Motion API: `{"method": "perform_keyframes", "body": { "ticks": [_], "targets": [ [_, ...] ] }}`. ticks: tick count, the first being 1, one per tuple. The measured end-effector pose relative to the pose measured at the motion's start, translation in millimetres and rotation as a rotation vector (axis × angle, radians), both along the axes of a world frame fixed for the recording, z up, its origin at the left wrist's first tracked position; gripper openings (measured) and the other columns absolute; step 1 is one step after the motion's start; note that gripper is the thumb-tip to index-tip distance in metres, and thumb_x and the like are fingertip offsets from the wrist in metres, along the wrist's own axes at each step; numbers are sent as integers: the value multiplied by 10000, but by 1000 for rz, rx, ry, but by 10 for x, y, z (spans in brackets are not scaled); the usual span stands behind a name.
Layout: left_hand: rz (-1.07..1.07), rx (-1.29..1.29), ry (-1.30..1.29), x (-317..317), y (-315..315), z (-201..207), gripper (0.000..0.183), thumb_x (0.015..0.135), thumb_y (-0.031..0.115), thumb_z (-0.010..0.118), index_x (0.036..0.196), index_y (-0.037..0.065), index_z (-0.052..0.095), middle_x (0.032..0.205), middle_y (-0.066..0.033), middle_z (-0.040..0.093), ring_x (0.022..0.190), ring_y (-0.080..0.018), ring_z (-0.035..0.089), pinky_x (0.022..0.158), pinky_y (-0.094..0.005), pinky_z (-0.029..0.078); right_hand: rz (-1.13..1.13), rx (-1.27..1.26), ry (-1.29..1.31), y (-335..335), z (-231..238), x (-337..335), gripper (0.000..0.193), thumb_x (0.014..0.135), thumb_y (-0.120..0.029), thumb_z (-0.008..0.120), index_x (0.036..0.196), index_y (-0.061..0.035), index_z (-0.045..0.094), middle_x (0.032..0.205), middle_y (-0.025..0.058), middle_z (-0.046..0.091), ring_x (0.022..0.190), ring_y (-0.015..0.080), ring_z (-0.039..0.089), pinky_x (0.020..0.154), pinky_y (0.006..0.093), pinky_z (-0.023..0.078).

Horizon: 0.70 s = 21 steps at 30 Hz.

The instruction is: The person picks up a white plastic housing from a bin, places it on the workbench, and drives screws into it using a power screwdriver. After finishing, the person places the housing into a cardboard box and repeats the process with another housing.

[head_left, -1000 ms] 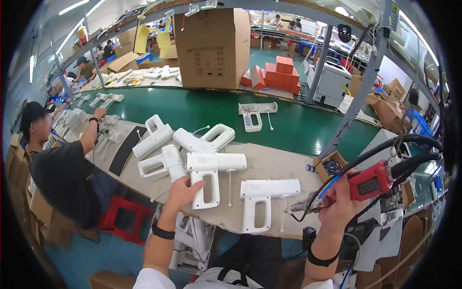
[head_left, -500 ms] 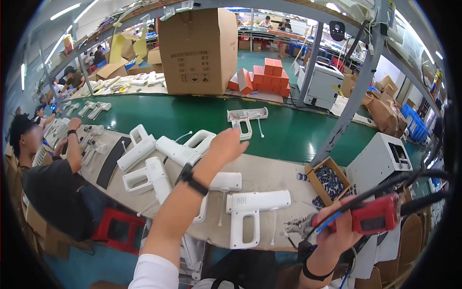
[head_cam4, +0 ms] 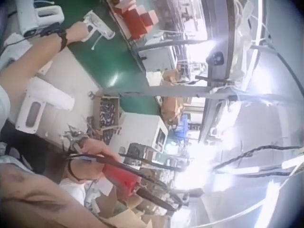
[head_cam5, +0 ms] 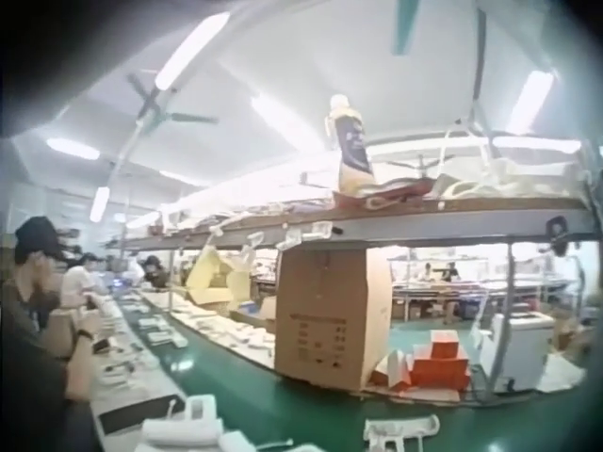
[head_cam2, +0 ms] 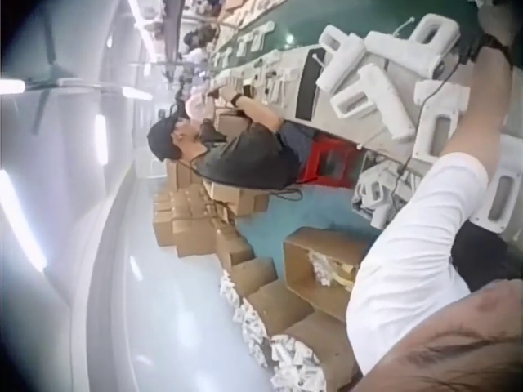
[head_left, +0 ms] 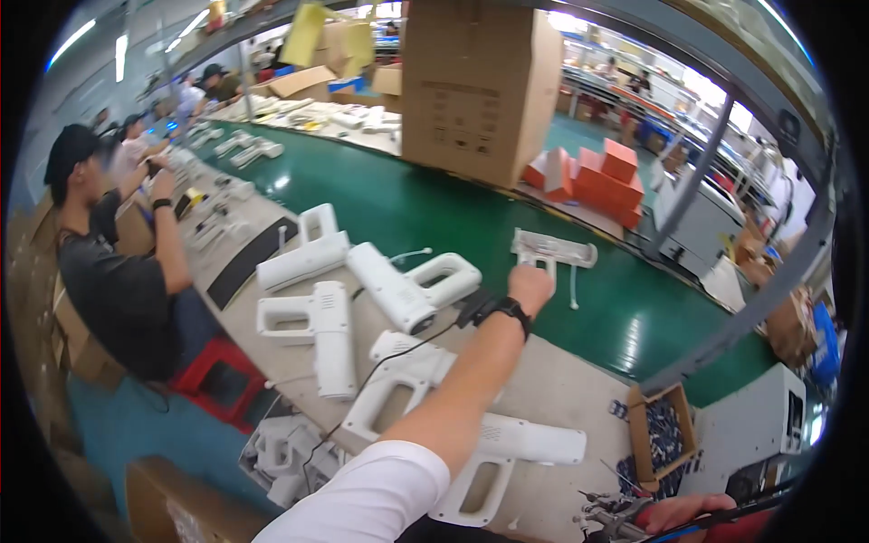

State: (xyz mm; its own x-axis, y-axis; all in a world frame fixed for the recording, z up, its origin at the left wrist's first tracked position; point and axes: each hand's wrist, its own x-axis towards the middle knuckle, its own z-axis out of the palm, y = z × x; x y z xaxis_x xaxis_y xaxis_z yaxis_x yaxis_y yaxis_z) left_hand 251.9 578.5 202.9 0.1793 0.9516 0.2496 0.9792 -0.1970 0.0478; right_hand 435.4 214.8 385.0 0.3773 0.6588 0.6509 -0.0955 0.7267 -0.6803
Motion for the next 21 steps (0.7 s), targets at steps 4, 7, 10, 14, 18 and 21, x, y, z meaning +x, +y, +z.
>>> {"method": "perform_keyframes", "body": {
  "ticks": [4,7,10,14,18,21],
  "targets": [
    [-60,207,15,-227,-301,430,149,766,99,576,805,72,718,840,-93,693,872,-258,670,658,-378,537,-203,-38,-258,52,12,-33,209,894,-156,565,1055,-28,528,646,125,541,516,191,466,486,317,378],
    [-72,11,-20,-620,-630,959,142,692,103,653,824,88,706,889,-104,676,908,-276,637,734,-394,541,-394,-52,-446,-49,65,-50,178,886,-138,570,1015,-20,536,638,123,545,503,190,480,470,315,383],
    [8,75,27,-1275,-1074,1339,148,706,131,654,849,99,676,909,-87,657,940,-268,624,738,-392,552,-536,-56,-574,-190,136,-101,157,882,-126,574,989,-15,542,633,123,548,495,188,489,459,313,386],
    [149,347,20,-2300,-1634,1430,72,701,96,633,769,80,649,801,-119,657,817,-301,647,664,-430,553,-494,-67,-465,-331,137,-49,233,885,-238,599,908,-7,588,660,62,599,491,150,536,446,273,412],
    [484,368,114,-3566,-2298,1234,96,783,108,550,760,64,632,770,-152,654,748,-334,655,629,-463,529,-190,-238,158,-322,-83,13,277,907,-179,592,1091,8,502,654,92,560,454,116,477,393,231,391],
    [600,387,185,-4251,-2600,869,127,811,111,522,774,67,635,779,-158,654,744,-343,650,638,-462,519,-262,-272,150,-308,0,-137,278,902,-175,606,1101,-12,502,697,94,573,468,125,493,383,239,404]
  ]
}}
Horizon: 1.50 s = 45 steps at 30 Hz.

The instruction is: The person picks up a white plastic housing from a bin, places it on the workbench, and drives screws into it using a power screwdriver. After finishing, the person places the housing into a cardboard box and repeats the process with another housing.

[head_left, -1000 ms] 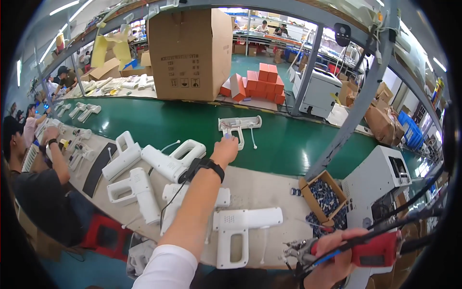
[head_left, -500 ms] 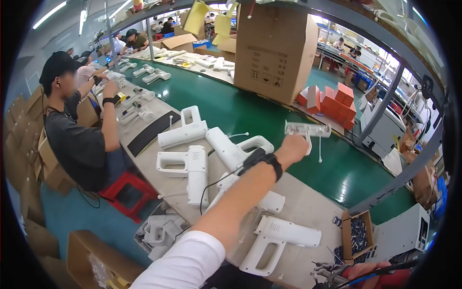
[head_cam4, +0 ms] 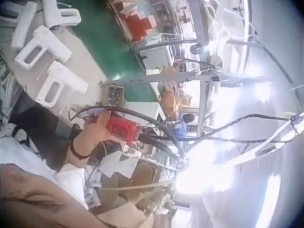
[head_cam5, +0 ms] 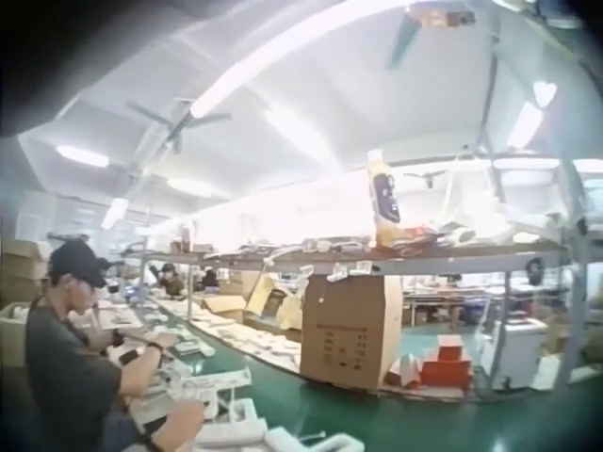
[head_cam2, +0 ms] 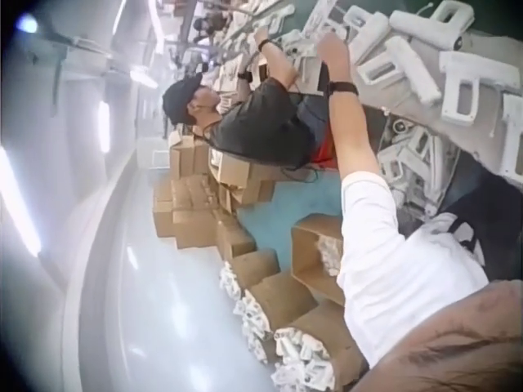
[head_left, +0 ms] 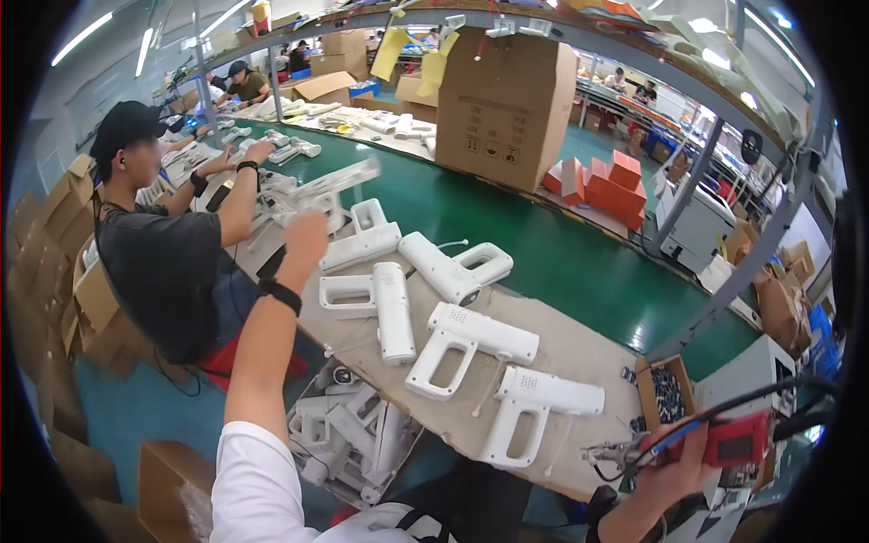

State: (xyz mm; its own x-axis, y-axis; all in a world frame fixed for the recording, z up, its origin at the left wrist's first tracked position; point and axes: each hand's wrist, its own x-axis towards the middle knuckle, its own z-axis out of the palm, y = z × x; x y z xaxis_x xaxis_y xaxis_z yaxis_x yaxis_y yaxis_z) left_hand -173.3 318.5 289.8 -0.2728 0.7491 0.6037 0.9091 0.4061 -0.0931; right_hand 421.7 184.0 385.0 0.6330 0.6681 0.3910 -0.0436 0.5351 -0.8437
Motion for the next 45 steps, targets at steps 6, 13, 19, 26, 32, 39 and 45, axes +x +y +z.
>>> {"method": "perform_keyframes", "body": {
  "ticks": [6,13,19,26,32,39,45],
  "targets": [
    [211,-264,-69,-411,-450,-371,171,830,103,522,906,33,659,904,-172,654,885,-347,621,800,-447,486,107,-45,84,-91,192,-153,255,865,-106,632,1087,-51,520,634,21,497,456,87,451,412,225,410],
    [-470,137,-499,1384,-516,-153,374,772,175,706,1087,-4,611,1073,-178,629,936,-301,622,798,-377,499,117,51,-18,-61,380,-284,179,864,-74,631,966,19,517,543,22,496,412,91,475,369,205,316],
    [-591,-535,-785,3565,-1330,-366,807,734,382,738,1351,2,382,873,-175,660,759,-287,664,675,-360,515,179,16,-87,63,420,-542,140,877,-84,610,972,-12,537,562,27,480,413,96,454,344,215,322],
    [-547,-537,-1181,3984,-1167,-665,1024,770,463,678,1451,-34,97,885,-225,657,804,-372,652,741,-411,520,99,45,-117,-44,459,-310,141,873,-82,607,970,-8,536,567,36,489,403,104,457,346,218,336],
    [-762,-155,-1593,4083,-1406,-834,1007,718,93,774,1457,4,95,986,-157,612,837,-218,654,726,-313,542,87,106,-49,-266,625,-50,139,867,-83,616,947,2,540,558,37,501,398,106,474,350,220,347],
    [-830,-61,-1589,4149,-1452,-870,975,711,74,783,1443,20,142,982,-161,611,840,-215,656,700,-313,551,165,181,-2,-400,677,51,163,855,-88,673,881,36,570,558,37,542,422,85,497,372,199,337],
    [-811,-56,-1559,4158,-1495,-872,934,707,82,788,1418,7,186,978,-161,606,829,-219,659,696,-311,555,239,143,-56,-407,636,55,170,830,-83,705,878,29,587,581,38,565,438,79,510,387,189,355]
  ]
}}
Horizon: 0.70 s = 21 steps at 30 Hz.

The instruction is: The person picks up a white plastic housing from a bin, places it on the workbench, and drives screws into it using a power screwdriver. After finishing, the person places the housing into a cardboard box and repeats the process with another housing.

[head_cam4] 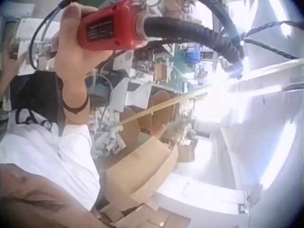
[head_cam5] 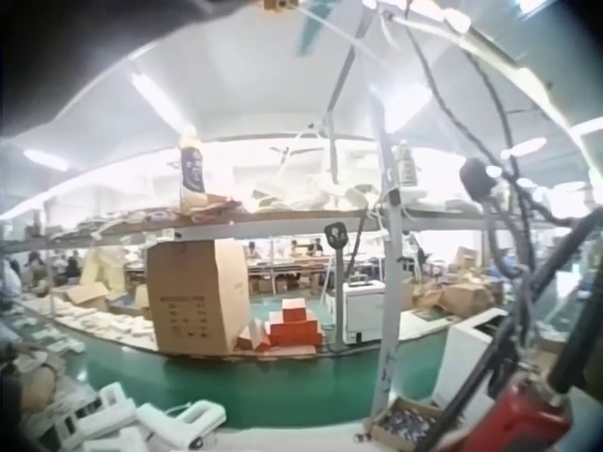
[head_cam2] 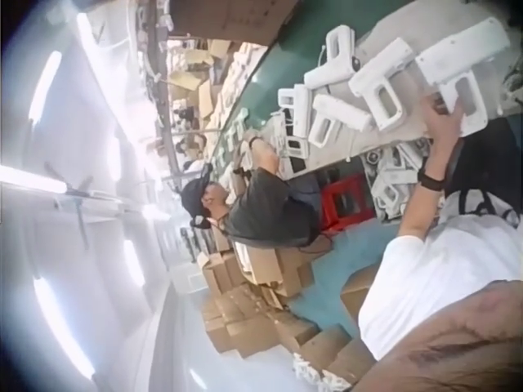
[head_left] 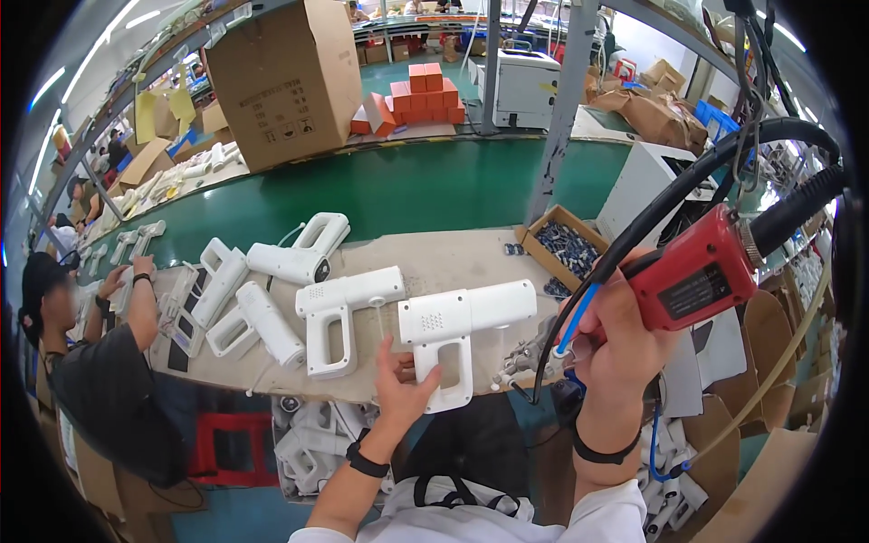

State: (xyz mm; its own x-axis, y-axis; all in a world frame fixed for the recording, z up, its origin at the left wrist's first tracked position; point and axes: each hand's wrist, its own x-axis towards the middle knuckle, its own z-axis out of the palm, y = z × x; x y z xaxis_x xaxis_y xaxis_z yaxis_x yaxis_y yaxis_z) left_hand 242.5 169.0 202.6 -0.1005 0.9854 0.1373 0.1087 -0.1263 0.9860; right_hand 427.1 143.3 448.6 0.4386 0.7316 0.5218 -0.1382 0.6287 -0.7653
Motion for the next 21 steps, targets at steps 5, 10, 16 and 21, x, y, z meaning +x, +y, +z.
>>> {"method": "perform_keyframes", "body": {
  "ticks": [5,10,16,21],
  "targets": [
    [-2,38,17,-12,-10,-34,891,697,18,766,1389,4,205,958,-140,595,799,-201,641,653,-289,549,-23,13,25,9,20,-51,183,823,-85,716,885,27,586,586,34,566,454,82,533,400,185,376],
    [-34,-32,110,69,160,6,883,713,127,769,1393,-3,222,923,-150,616,791,-231,653,661,-324,537,-59,-86,-6,80,46,-160,151,849,-88,663,902,15,567,571,28,534,429,84,505,379,203,364],
    [-143,-193,576,107,451,272,931,729,332,757,1411,-16,227,771,-134,639,742,-257,645,644,-368,500,-62,-89,-26,578,-180,-281,103,857,-52,639,904,-1,563,562,37,531,406,102,505,360,221,341],
    [-76,17,612,-22,744,192,954,693,444,769,1384,-35,319,1216,-229,562,1133,-348,549,940,-400,445,-29,-72,-49,959,-351,-516,120,859,-79,668,880,-1,579,572,28,560,424,98,529,388,223,378]
  ]
}}
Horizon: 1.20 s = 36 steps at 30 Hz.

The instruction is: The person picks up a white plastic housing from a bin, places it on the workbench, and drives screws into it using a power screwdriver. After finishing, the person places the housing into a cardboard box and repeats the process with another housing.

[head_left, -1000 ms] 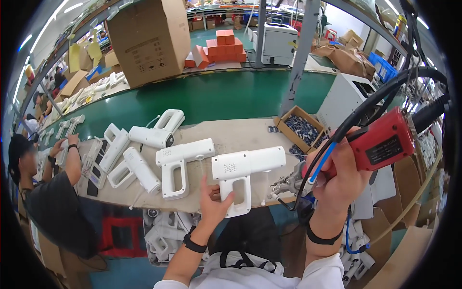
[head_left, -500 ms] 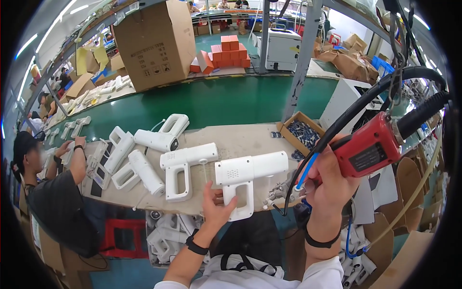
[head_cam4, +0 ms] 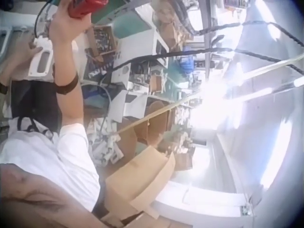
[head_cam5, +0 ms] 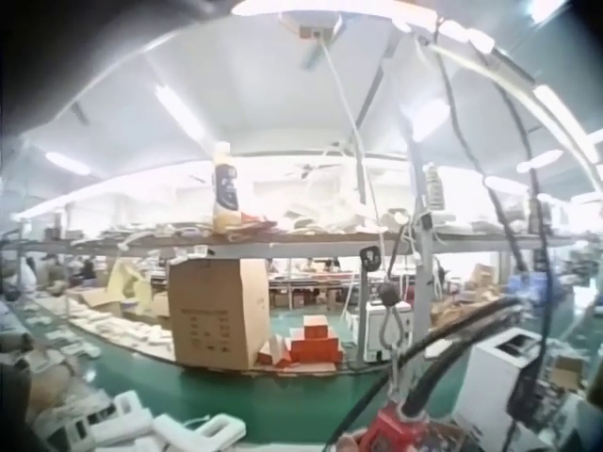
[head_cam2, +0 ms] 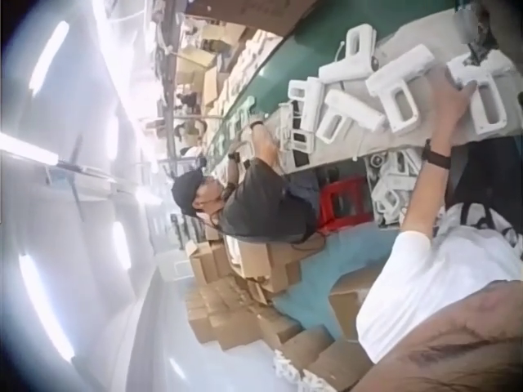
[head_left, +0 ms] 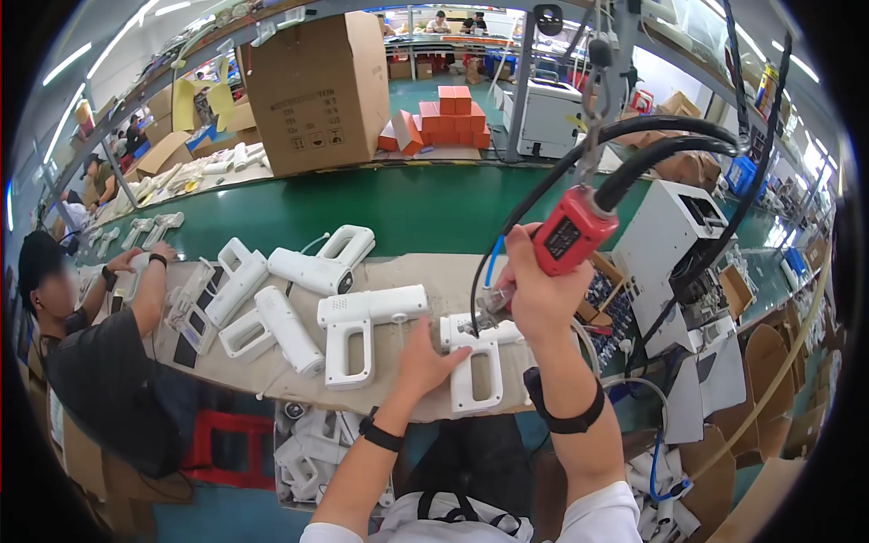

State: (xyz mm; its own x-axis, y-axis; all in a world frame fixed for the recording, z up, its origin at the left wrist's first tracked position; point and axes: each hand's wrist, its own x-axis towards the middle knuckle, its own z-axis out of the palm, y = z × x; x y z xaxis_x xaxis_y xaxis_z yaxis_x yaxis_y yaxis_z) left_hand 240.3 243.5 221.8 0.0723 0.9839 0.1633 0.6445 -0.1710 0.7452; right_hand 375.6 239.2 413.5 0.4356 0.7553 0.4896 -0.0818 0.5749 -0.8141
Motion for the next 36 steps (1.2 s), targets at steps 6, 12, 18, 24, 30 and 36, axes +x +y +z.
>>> {"method": "perform_keyframes", "body": {
  "ticks": [6,12,18,24,30,36],
  "targets": [
    [-104,-229,-230,-2,89,-142,1001,655,429,800,1397,-44,322,1323,-228,498,1217,-328,501,997,-360,408,55,-3,-11,406,-243,-329,146,847,-109,688,867,0,592,595,18,567,441,90,533,407,220,396],
    [-70,-190,-236,8,151,-203,846,667,340,822,1328,5,414,1208,-154,597,1110,-243,581,919,-326,453,59,-21,-46,617,-384,-438,144,854,-108,675,858,8,589,596,20,563,444,91,535,409,221,402],
    [-49,-247,-293,20,160,-247,835,657,319,832,1332,37,428,1173,-150,611,1069,-239,594,903,-330,462,59,-143,-74,723,-556,-465,179,863,-138,676,816,8,584,592,28,564,452,92,539,426,230,412],
    [-56,-267,-323,51,105,-137,833,654,341,835,1322,36,441,1154,-152,616,1038,-243,604,876,-338,474,36,-110,-219,802,-700,-454,182,864,-146,679,815,1,583,564,12,555,459,88,540,440,227,416],
    [20,-266,-228,81,98,-159,895,647,430,814,1353,47,417,1198,-170,597,1090,-285,590,897,-363,465,8,0,-100,327,-207,-361,147,863,-109,668,857,5,575,575,26,560,452,92,538,425,225,416],
    [-64,-320,-171,-2,49,162,955,617,409,832,1393,84,379,1244,-158,575,1136,-305,562,926,-371,452,56,1,-143,249,-268,-380,112,861,-75,646,846,11,575,599,34,571,443,95,541,417,225,415]
  ]
}}
